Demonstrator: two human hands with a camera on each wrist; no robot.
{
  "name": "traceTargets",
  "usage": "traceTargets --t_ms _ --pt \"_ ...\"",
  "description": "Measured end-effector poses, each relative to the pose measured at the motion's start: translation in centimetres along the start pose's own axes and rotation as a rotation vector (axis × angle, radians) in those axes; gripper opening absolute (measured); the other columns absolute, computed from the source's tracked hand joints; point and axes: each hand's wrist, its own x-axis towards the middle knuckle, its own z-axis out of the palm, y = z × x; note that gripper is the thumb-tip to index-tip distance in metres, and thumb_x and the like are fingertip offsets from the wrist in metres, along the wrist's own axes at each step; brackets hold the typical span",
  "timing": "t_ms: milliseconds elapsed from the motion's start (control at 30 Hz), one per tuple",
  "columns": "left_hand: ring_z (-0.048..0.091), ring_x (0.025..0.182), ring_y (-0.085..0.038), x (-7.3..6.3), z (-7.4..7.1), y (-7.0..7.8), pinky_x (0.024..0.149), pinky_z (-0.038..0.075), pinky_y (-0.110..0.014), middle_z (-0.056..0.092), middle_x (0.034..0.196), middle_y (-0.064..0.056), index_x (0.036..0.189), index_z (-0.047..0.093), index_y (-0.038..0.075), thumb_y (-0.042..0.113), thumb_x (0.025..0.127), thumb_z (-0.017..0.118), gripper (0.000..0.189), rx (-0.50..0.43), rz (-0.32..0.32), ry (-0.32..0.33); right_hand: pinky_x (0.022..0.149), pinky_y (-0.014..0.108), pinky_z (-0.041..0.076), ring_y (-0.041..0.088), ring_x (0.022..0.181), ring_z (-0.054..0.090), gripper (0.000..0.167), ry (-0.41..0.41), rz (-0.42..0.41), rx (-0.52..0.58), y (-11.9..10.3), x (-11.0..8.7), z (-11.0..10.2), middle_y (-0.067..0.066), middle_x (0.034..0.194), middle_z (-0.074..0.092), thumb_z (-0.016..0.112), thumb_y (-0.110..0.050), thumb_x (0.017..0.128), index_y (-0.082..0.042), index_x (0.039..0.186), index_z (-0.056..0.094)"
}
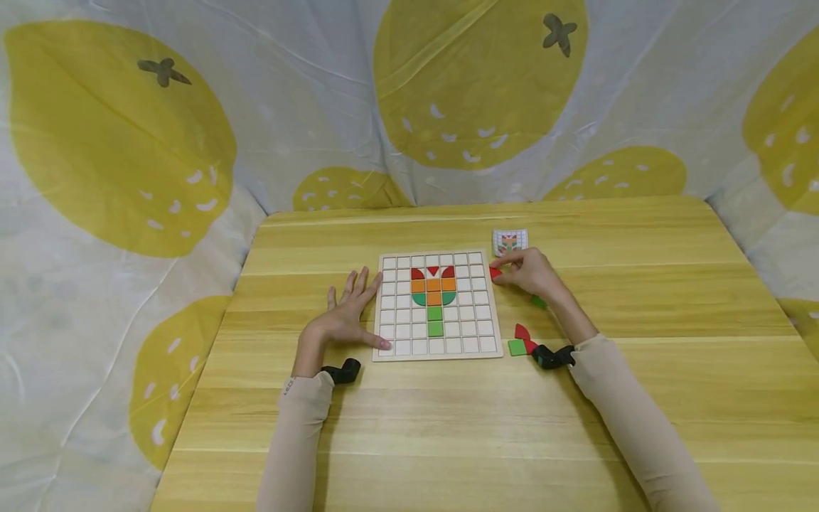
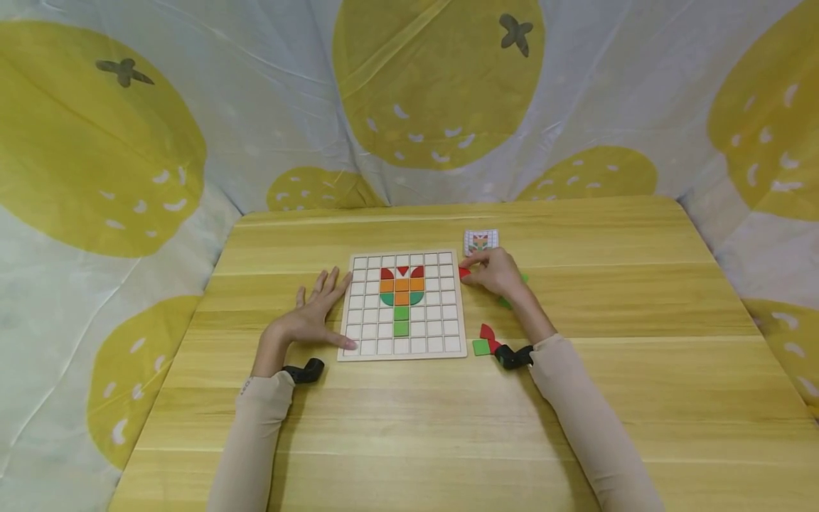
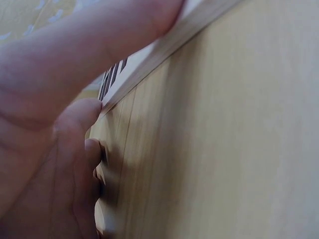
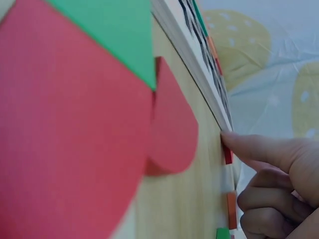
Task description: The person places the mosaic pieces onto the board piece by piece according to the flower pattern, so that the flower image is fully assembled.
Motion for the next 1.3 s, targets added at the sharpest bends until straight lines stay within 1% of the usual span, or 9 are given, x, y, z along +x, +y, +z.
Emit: traceTargets --t_ms 133,233,367,533,733,900,1133,1233,1300 --pt "-0.025 0.159 -0.04 0.0 0.0 0.0 0.118 -0.02 -0.074 -0.024 0.172 -0.015 0.168 -0.004 0.018 0.052 0.072 0.092 0.14 0.003 -0.003 -0.001 0.052 0.023 0.025 0.01 0.054 0.027 0.032 -0.039 0.018 0.018 0.3 -0.3 -0.2 -0.007 0.056 0.031 0.083 -0.012 0.088 -0.003 0.117 0.077" --pt "-0.025 0.158 -0.04 0.0 0.1 0.0 0.118 -0.02 -0.074 -0.024 0.172 -0.015 0.168 -0.004 0.018 0.051 0.072 0.092 0.14 0.003 0.001 0.002 0.053 0.024 0.024 0.01 0.053 0.025 0.033 -0.046 0.021 0.032 0.5 -0.5 -0.3 -0.006 0.056 0.029 0.083 -0.012 0.088 -0.003 0.119 0.077" --pt "-0.025 0.158 -0.04 -0.1 0.0 0.0 0.118 -0.02 -0.074 -0.024 0.172 -0.015 0.168 -0.004 0.018 0.051 0.071 0.093 0.14 0.001 0.001 0.0 0.052 0.024 0.024 0.01 0.053 0.027 0.035 -0.012 0.03 0.044 0.5 -0.6 -0.2 -0.006 0.056 0.031 0.087 -0.015 0.084 -0.004 0.115 0.077" --pt "-0.025 0.158 -0.04 -0.1 0.0 -0.1 0.118 -0.02 -0.074 -0.024 0.172 -0.015 0.168 -0.004 0.018 0.051 0.071 0.093 0.14 -0.004 0.005 0.002 0.051 0.024 0.026 0.01 0.052 0.03 0.03 0.034 0.027 0.025 0.3 -0.6 0.0 -0.007 0.056 0.035 0.088 -0.016 0.082 -0.003 0.108 0.079" --pt "-0.025 0.158 -0.04 0.0 0.1 -0.1 0.118 -0.02 -0.074 -0.024 0.172 -0.016 0.168 -0.004 0.018 0.051 0.072 0.092 0.139 -0.002 0.008 0.005 0.05 0.023 0.026 0.009 0.052 0.031 0.031 0.013 0.036 0.029 0.3 -0.8 -0.3 -0.007 0.055 0.037 0.086 -0.013 0.085 -0.001 0.113 0.078" --pt "-0.025 0.158 -0.04 0.0 0.0 -0.1 0.118 -0.019 -0.074 -0.024 0.172 -0.016 0.168 -0.004 0.018 0.051 0.071 0.092 0.14 0.001 0.008 0.007 0.049 0.023 0.029 0.01 0.052 0.036 0.033 0.067 0.062 0.02 0.7 -1.1 -0.5 -0.006 0.057 0.042 0.087 -0.015 0.084 -0.001 0.112 0.077" --pt "-0.025 0.158 -0.039 0.0 0.0 -0.1 0.118 -0.019 -0.075 -0.024 0.172 -0.015 0.168 -0.003 0.018 0.053 0.07 0.093 0.141 0.009 0.006 0.003 0.052 0.025 0.031 0.012 0.054 0.036 0.027 0.092 0.041 -0.014 0.6 -1.5 -0.6 -0.005 0.057 0.043 0.084 -0.017 0.087 0.0 0.108 0.079" --pt "-0.025 0.158 -0.04 0.0 0.0 -0.2 0.118 -0.019 -0.075 -0.024 0.172 -0.016 0.168 -0.003 0.017 0.053 0.07 0.093 0.141 0.007 0.008 0.003 0.052 0.024 0.029 0.01 0.054 0.033 0.027 0.103 0.021 0.0 0.2 -1.7 -0.3 -0.006 0.057 0.039 0.082 -0.016 0.089 0.0 0.11 0.078" --pt "-0.025 0.158 -0.04 0.0 0.1 -0.2 0.118 -0.019 -0.075 -0.024 0.172 -0.016 0.168 -0.003 0.017 0.053 0.07 0.092 0.141 0.005 0.01 0.003 0.052 0.024 0.026 0.009 0.054 0.03 0.027 0.088 -0.006 0.025 -0.2 -1.9 0.1 -0.007 0.057 0.035 0.082 -0.016 0.089 -0.001 0.111 0.078"
